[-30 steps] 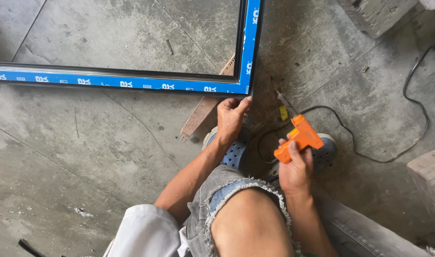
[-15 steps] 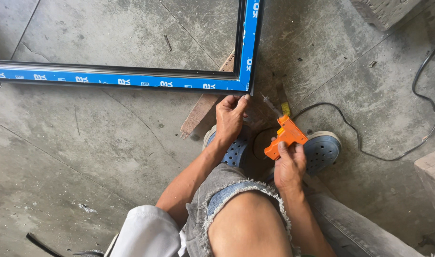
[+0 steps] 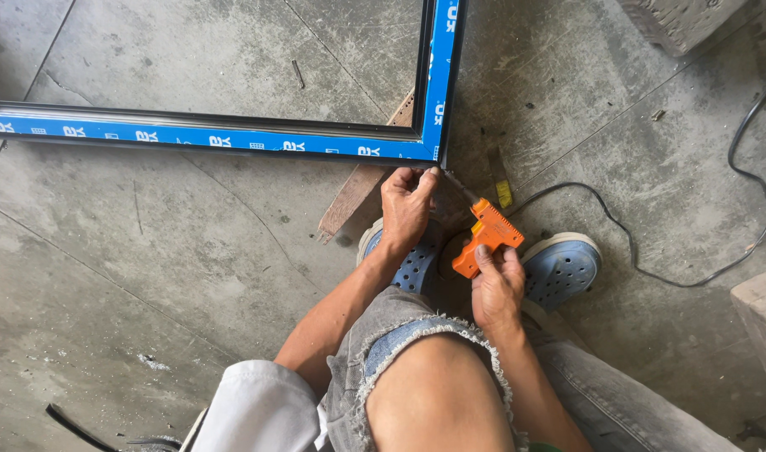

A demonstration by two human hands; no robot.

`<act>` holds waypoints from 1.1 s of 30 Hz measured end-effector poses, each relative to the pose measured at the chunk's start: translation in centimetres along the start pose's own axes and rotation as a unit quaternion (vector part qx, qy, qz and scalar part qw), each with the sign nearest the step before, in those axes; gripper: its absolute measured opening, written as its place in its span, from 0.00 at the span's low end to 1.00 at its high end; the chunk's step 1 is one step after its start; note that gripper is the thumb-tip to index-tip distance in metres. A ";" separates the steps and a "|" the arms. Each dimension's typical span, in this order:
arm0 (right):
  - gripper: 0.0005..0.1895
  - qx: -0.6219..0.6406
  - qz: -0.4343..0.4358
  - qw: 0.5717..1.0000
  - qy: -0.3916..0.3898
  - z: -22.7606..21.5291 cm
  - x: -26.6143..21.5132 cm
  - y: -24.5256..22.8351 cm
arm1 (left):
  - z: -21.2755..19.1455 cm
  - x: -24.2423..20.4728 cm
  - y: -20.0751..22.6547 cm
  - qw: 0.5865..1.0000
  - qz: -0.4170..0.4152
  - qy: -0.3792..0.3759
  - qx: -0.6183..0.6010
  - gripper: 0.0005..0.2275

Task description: The person assembles a rectangular frame on the floor by joining two profile pieces at a corner. They use a utility knife to trim the blue protective tape and a hot glue gun to apply adhesive at the joint, pressing the pieces together to secure the connection.

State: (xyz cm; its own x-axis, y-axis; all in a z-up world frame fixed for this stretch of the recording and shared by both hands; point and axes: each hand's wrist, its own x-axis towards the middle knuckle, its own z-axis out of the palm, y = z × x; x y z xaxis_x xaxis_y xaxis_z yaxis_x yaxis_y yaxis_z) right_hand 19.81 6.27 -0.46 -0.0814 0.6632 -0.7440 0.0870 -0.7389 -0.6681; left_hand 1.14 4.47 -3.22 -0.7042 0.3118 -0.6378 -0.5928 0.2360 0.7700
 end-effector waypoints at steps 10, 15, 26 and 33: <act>0.19 0.021 0.031 0.999 -0.001 1.7 -1.0 -1.1 | 0.0 -0.3 1.1 1.000 0.007 -0.007 0.002 0.06; 0.19 0.020 0.037 0.999 0.004 1.5 -0.8 -1.0 | -1.2 0.0 1.2 0.997 0.048 -0.012 0.058 0.10; 0.19 0.012 0.075 0.997 -0.031 1.4 -1.8 -2.1 | 3.6 8.1 12.5 0.563 0.416 -0.422 0.576 0.16; 0.17 0.013 0.075 0.997 -0.033 1.3 -2.1 -2.1 | 5.6 12.9 7.5 0.502 0.448 -0.421 0.608 0.16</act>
State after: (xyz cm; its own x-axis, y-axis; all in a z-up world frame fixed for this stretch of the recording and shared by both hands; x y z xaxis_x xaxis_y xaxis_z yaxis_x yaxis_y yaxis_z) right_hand 18.49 6.25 2.46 -0.1345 0.5367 -0.8330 0.0769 -0.8324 -0.5488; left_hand -10.18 15.44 -5.56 0.2431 0.9521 -0.1853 0.8529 -0.1189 0.5083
